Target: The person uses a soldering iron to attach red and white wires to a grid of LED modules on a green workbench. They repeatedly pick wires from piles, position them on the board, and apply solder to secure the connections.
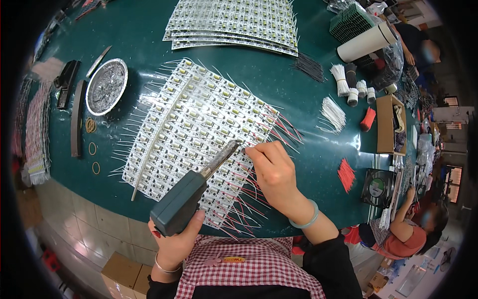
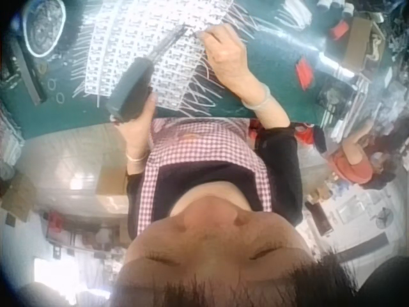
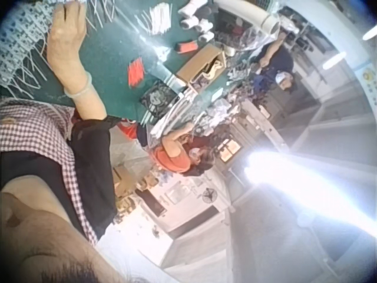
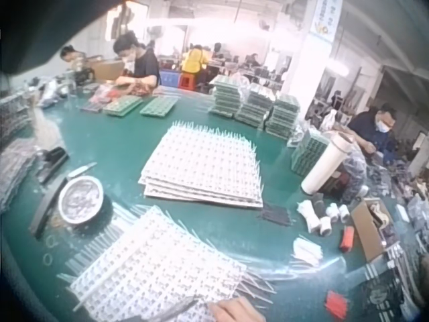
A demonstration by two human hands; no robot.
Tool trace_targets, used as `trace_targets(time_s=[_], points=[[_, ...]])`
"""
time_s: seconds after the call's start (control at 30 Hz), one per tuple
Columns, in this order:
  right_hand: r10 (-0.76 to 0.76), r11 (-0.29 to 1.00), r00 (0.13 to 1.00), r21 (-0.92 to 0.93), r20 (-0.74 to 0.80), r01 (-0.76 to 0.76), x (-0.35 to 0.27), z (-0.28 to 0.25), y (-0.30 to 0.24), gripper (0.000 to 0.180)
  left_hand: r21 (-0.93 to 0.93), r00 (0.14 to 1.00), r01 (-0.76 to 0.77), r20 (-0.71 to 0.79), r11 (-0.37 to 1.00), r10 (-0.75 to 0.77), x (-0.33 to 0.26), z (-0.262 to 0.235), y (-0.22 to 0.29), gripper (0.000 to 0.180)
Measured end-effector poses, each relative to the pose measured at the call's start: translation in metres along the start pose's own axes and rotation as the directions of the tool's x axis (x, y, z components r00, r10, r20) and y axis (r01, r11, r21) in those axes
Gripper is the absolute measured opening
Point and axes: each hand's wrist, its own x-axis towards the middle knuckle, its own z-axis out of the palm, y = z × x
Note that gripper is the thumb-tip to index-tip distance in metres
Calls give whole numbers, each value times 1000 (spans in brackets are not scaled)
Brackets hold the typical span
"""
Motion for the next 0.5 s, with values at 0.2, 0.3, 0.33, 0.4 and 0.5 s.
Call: trace_targets(time_s=[0.2, 0.3, 0.33, 0.4, 0.5], points=[[8, 1000, 1000, -18, 12, -7, -3, 2, 0, 35, 94, 997, -70, -34, 993, 73, -2, 13, 2, 23], [9, 1000, 1000, -19, 21, -9, -3, 2, 0, 35, 164, 989, -108, 113, 980, 90, 6, 11, 9, 20], [7, 1000, 1000, -20, 20, -6, -3, 2, 1, 35, 150, 988, -118, 113, 982, 102, 6, 12, 8, 20], [2, 1000, 1000, -24, 17, -2, -4, 3, 1, 35, 122, 986, -138, 111, 983, 125, 7, 15, 5, 20], [-1, 1000, 1000, -24, 22, 1, -3, 3, 1, 35, 196, 978, -181, 143, 964, 155, 8, 15, 6, 21]])
